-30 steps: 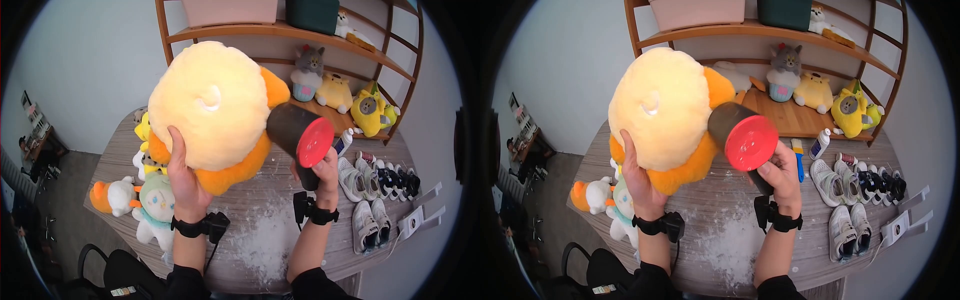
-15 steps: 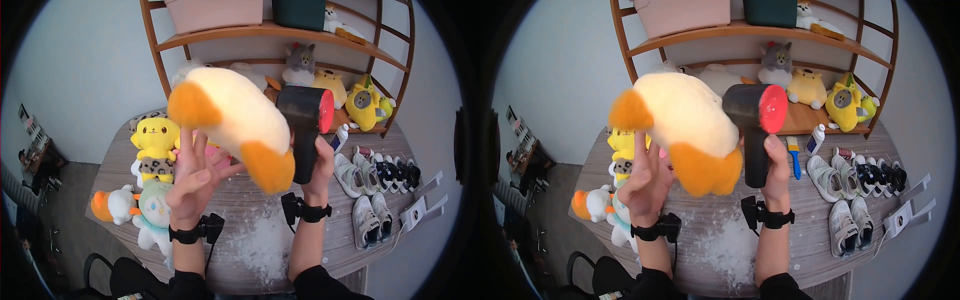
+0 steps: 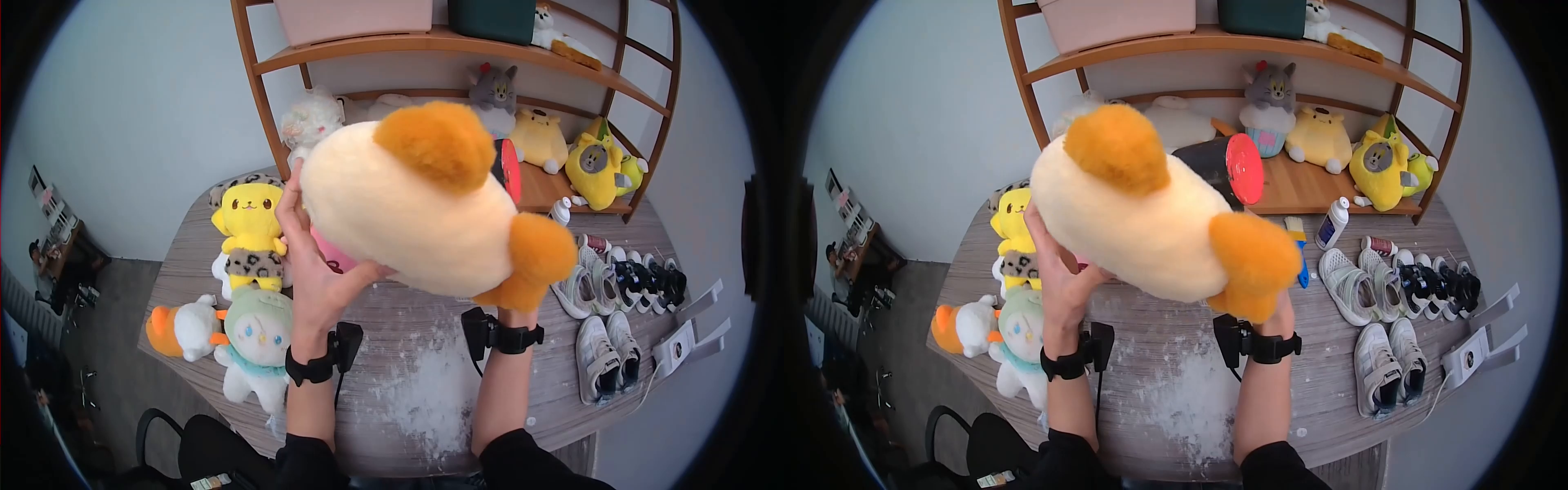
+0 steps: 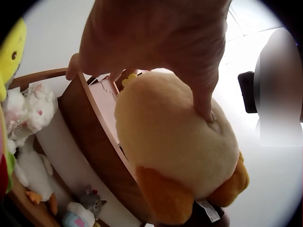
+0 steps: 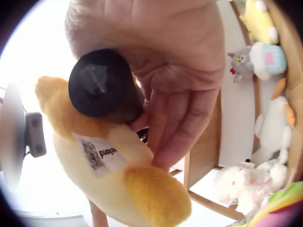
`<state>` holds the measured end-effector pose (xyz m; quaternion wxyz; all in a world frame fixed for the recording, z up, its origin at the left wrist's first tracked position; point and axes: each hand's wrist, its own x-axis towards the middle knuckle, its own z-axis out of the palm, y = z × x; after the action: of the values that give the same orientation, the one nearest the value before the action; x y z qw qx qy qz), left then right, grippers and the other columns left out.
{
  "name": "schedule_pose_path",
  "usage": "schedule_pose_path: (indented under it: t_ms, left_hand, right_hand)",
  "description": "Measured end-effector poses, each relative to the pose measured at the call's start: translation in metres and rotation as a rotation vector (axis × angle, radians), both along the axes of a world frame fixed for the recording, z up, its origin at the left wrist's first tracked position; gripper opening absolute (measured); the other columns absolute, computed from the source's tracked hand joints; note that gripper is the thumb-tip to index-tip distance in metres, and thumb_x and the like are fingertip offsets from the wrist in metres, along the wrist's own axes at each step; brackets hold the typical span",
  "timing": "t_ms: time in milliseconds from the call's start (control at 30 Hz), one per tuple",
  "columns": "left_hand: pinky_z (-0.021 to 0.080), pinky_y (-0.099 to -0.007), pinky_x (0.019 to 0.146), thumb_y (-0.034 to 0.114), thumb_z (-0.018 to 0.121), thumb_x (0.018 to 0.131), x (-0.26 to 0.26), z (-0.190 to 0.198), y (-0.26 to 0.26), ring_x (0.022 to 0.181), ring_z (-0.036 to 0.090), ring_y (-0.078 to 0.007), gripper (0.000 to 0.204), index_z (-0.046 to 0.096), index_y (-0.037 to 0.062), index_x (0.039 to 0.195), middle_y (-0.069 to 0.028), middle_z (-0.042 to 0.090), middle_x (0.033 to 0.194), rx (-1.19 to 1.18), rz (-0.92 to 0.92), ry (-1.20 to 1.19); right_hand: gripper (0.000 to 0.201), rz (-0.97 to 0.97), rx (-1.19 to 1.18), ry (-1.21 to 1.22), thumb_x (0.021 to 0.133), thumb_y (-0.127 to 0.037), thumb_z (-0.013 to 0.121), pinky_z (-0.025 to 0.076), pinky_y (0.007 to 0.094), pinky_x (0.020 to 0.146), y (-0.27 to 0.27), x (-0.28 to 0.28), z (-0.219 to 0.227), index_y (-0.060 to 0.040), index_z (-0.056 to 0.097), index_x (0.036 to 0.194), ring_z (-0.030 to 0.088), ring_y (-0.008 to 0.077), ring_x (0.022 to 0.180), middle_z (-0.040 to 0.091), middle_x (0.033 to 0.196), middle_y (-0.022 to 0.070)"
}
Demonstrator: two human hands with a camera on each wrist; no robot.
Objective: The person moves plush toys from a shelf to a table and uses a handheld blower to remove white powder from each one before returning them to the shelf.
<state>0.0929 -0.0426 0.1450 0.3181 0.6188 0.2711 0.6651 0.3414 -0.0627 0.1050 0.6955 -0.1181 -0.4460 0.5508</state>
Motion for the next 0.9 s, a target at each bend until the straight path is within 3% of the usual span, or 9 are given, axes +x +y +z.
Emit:
schedule_pose_path:
  t_ms: [167, 267, 467, 500, 533, 600, 700, 733, 900]
  left_hand:
    - [0.045, -0.0370, 0.103, 0.010, 0.087, 0.066, -0.005, 0.000, -0.005, 0.120, 0.056, -0.0225, 0.089, 0.039, 0.0005, 0.140, -0.0150, 0.052, 0.138, -0.230, -0.273, -0.059]
    - [0.049, -0.0339, 0.098, 0.008, 0.084, 0.071, -0.001, 0.003, -0.005, 0.111, 0.062, -0.0194, 0.077, 0.043, -0.0023, 0.136, -0.0115, 0.062, 0.124, -0.231, -0.275, -0.219]
    - [0.054, -0.0338, 0.091, 0.003, 0.083, 0.074, 0.002, 0.018, -0.005, 0.108, 0.064, -0.0209, 0.069, 0.045, -0.0012, 0.132, -0.0147, 0.060, 0.123, -0.154, 0.011, -0.272]
    - [0.053, -0.0346, 0.093, 0.003, 0.081, 0.075, 0.003, 0.019, -0.007, 0.110, 0.062, -0.0212, 0.068, 0.045, -0.0008, 0.133, -0.0144, 0.060, 0.125, -0.139, 0.064, -0.243]
    - [0.052, -0.0354, 0.095, 0.002, 0.079, 0.076, 0.005, 0.021, -0.009, 0.112, 0.061, -0.0216, 0.067, 0.045, -0.0004, 0.134, -0.0142, 0.060, 0.126, -0.125, 0.118, -0.212]
    - [0.050, -0.0361, 0.097, 0.002, 0.078, 0.077, 0.005, 0.023, -0.011, 0.114, 0.060, -0.0223, 0.067, 0.045, 0.0000, 0.136, -0.0140, 0.059, 0.128, -0.102, 0.175, -0.164]
    - [0.052, -0.0357, 0.095, 0.002, 0.080, 0.076, 0.007, 0.021, -0.013, 0.112, 0.061, -0.0226, 0.070, 0.044, 0.0000, 0.135, -0.0142, 0.058, 0.127, -0.096, 0.136, -0.155]
    - [0.053, -0.0353, 0.093, 0.001, 0.082, 0.075, 0.007, 0.020, -0.012, 0.111, 0.062, -0.0223, 0.069, 0.044, -0.0001, 0.133, -0.0143, 0.059, 0.125, -0.095, 0.098, -0.183]
    - [0.053, -0.0347, 0.092, 0.007, 0.079, 0.080, 0.001, 0.017, -0.007, 0.111, 0.061, -0.0220, 0.067, 0.043, 0.0000, 0.136, -0.0148, 0.058, 0.127, -0.129, 0.085, -0.280]
  right_hand:
    - [0.041, -0.141, 0.053, -0.099, 0.100, -0.029, 0.048, 0.047, 0.0330, 0.095, 0.001, -0.001, -0.010, 0.0008, 0.054, 0.128, 0.059, 0.0197, 0.113, 0.061, 0.124, 0.0107]
    - [0.042, -0.341, 0.068, -0.238, 0.101, -0.027, 0.050, 0.047, 0.0340, 0.097, 0.009, -0.013, -0.011, 0.0003, 0.052, 0.133, 0.058, 0.0200, 0.116, 0.059, 0.129, 0.0099]
    - [0.050, -0.617, 0.003, -0.242, 0.098, -0.037, 0.043, 0.052, 0.0325, 0.079, 0.009, -0.023, 0.030, 0.0066, 0.056, 0.119, 0.065, 0.0213, 0.095, 0.066, 0.113, 0.0174]
    - [0.057, -0.592, 0.028, -0.267, 0.097, -0.042, 0.040, 0.053, 0.0354, 0.080, 0.008, -0.022, 0.034, 0.0025, 0.049, 0.131, 0.067, 0.0275, 0.097, 0.067, 0.108, 0.0193]
    - [0.058, -0.646, 0.039, -0.259, 0.096, -0.044, 0.039, 0.051, 0.0355, 0.080, 0.006, -0.023, 0.037, 0.0033, 0.051, 0.127, 0.066, 0.0270, 0.089, 0.067, 0.099, 0.0203]
    - [0.054, -0.606, 0.128, -0.306, 0.095, -0.044, 0.042, 0.052, 0.0333, 0.068, 0.008, -0.010, 0.027, 0.0042, 0.053, 0.118, 0.064, 0.0239, 0.075, 0.066, 0.095, 0.0194]
    - [0.052, -0.364, 0.056, -0.292, 0.094, -0.044, 0.044, 0.049, 0.0295, 0.052, -0.003, -0.013, 0.033, 0.0042, 0.054, 0.111, 0.061, 0.0202, 0.063, 0.064, 0.085, 0.0159]
    - [0.050, -0.418, 0.011, -0.289, 0.092, -0.041, 0.046, 0.043, 0.0244, 0.047, -0.003, -0.022, 0.038, 0.0055, 0.057, 0.105, 0.057, 0.0150, 0.053, 0.062, 0.068, 0.0118]
    - [0.048, -0.297, -0.063, -0.310, 0.091, -0.042, 0.050, 0.044, 0.0249, 0.047, -0.002, -0.020, 0.037, 0.0040, 0.058, 0.103, 0.057, 0.0139, 0.053, 0.062, 0.068, 0.0111]
